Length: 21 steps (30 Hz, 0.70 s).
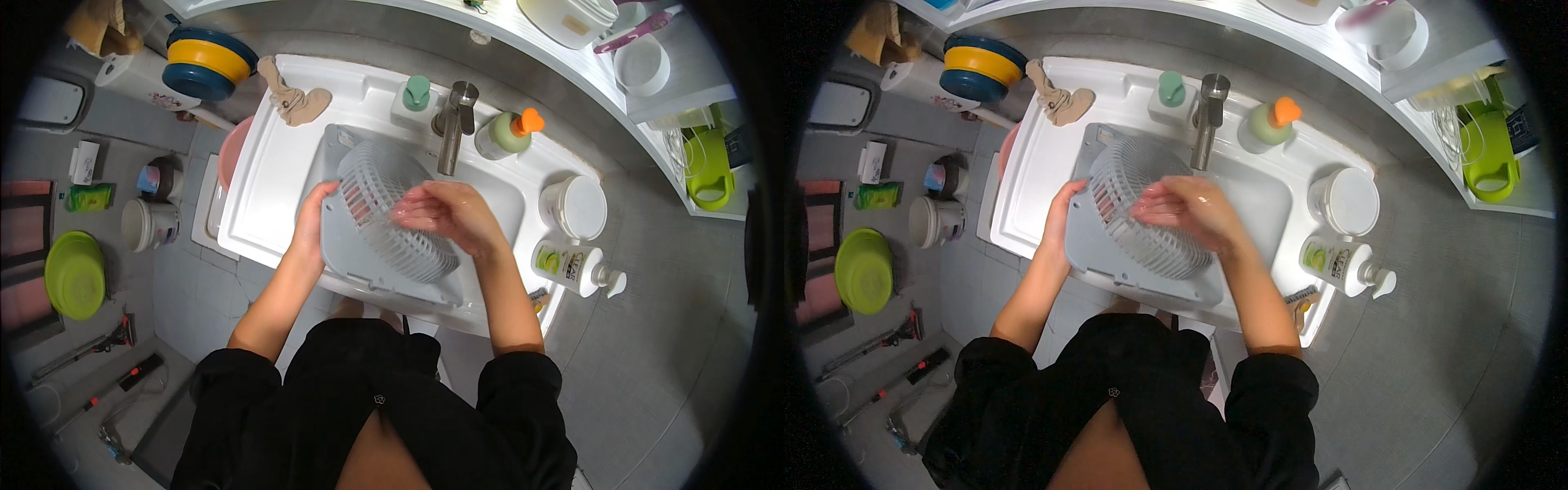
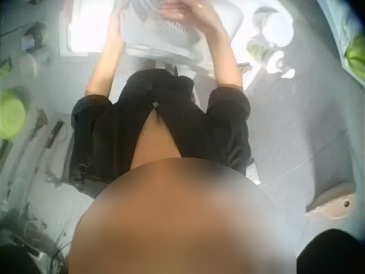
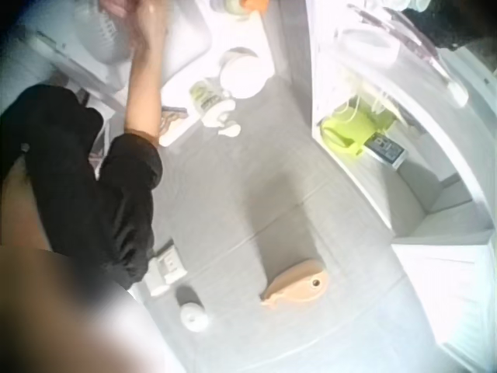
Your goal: The person cleans a white electric fan in a sink. They rinse the fan under running water, scrub the front and back grilles with a brush, and wipe the surfaces with a cloth. The person handles the fan carefully, turning it to access different areas, and rinses the cleaning tools during the process.
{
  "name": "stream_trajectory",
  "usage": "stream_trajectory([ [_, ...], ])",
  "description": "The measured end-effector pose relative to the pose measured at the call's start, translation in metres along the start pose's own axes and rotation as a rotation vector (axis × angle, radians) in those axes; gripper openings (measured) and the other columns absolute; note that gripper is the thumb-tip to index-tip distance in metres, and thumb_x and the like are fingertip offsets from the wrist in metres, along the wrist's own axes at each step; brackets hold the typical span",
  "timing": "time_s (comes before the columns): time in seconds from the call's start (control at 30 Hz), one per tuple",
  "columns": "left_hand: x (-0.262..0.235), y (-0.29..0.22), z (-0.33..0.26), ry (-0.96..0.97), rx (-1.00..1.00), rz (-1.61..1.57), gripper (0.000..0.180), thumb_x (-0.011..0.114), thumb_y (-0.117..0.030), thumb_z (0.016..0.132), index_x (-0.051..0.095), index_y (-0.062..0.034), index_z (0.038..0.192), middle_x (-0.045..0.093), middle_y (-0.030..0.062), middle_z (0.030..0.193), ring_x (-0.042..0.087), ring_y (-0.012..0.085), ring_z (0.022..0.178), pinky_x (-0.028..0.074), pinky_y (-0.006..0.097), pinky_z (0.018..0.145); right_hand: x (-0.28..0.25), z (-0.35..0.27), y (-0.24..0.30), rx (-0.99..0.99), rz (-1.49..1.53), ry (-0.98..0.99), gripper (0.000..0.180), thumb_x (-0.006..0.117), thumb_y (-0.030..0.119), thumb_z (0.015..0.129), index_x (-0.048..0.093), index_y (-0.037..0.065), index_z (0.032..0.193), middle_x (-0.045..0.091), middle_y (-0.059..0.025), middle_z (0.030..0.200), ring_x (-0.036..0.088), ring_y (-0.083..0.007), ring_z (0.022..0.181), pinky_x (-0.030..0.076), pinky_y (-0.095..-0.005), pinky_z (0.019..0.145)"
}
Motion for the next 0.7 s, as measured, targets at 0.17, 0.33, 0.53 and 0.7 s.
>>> stream_trajectory([
  [0.17, 0.001, -0.012, 0.004, -0.067, 0.051, 0.007, 0.038, 0.045, -0.028, 0.08, 0.054, 0.0019, 0.102, 0.059, 0.0137, 0.093, 0.058, 0.0233, 0.083, 0.048, 0.033, 0.076, -0.108, 0.046, -0.032, -0.058, 0.495, -0.411, 0.028, 0.033, 0.007, 0.088, 0.044, -0.017, 0.096, 0.051, -0.0265, 0.099, 0.054, -0.0339, 0.095, 0.048, -0.0399, 0.086],
  [0.33, -0.001, -0.003, -0.01, -0.142, 0.009, -0.02, 0.038, 0.045, -0.029, 0.08, 0.054, 0.0012, 0.101, 0.059, 0.0129, 0.089, 0.057, 0.023, 0.079, 0.048, 0.033, 0.073, -0.147, 0.098, -0.047, -0.067, 0.654, -0.28, 0.029, 0.03, 0.002, 0.085, 0.037, -0.019, 0.105, 0.046, -0.0271, 0.105, 0.048, -0.0365, 0.102, 0.044, -0.0439, 0.091],
  [0.53, -0.028, 0.0, -0.021, -0.129, -0.049, -0.047, 0.037, 0.046, -0.03, 0.079, 0.055, -0.0006, 0.1, 0.057, 0.0096, 0.086, 0.055, 0.0221, 0.076, 0.047, 0.033, 0.071, -0.149, 0.079, -0.069, 0.15, 0.903, -0.183, 0.032, 0.028, 0.001, 0.086, 0.037, -0.02, 0.108, 0.045, -0.0286, 0.109, 0.049, -0.0354, 0.102, 0.046, -0.0429, 0.089],
  [0.7, -0.024, 0.002, -0.023, -0.166, -0.035, -0.076, 0.037, 0.046, -0.03, 0.079, 0.054, -0.0012, 0.1, 0.057, 0.0094, 0.088, 0.055, 0.0223, 0.078, 0.047, 0.034, 0.073, -0.075, 0.014, -0.034, 0.329, 0.514, -0.212, 0.027, 0.038, 0.002, 0.085, 0.044, -0.017, 0.102, 0.05, -0.0277, 0.105, 0.055, -0.0356, 0.096, 0.052, -0.0387, 0.08],
])
Point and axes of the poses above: each hand's wrist, its own z-axis towards the middle knuckle, its own x-axis out of the palm, y = z × x, the point moved 1 cm from there along z, towards the middle knuckle
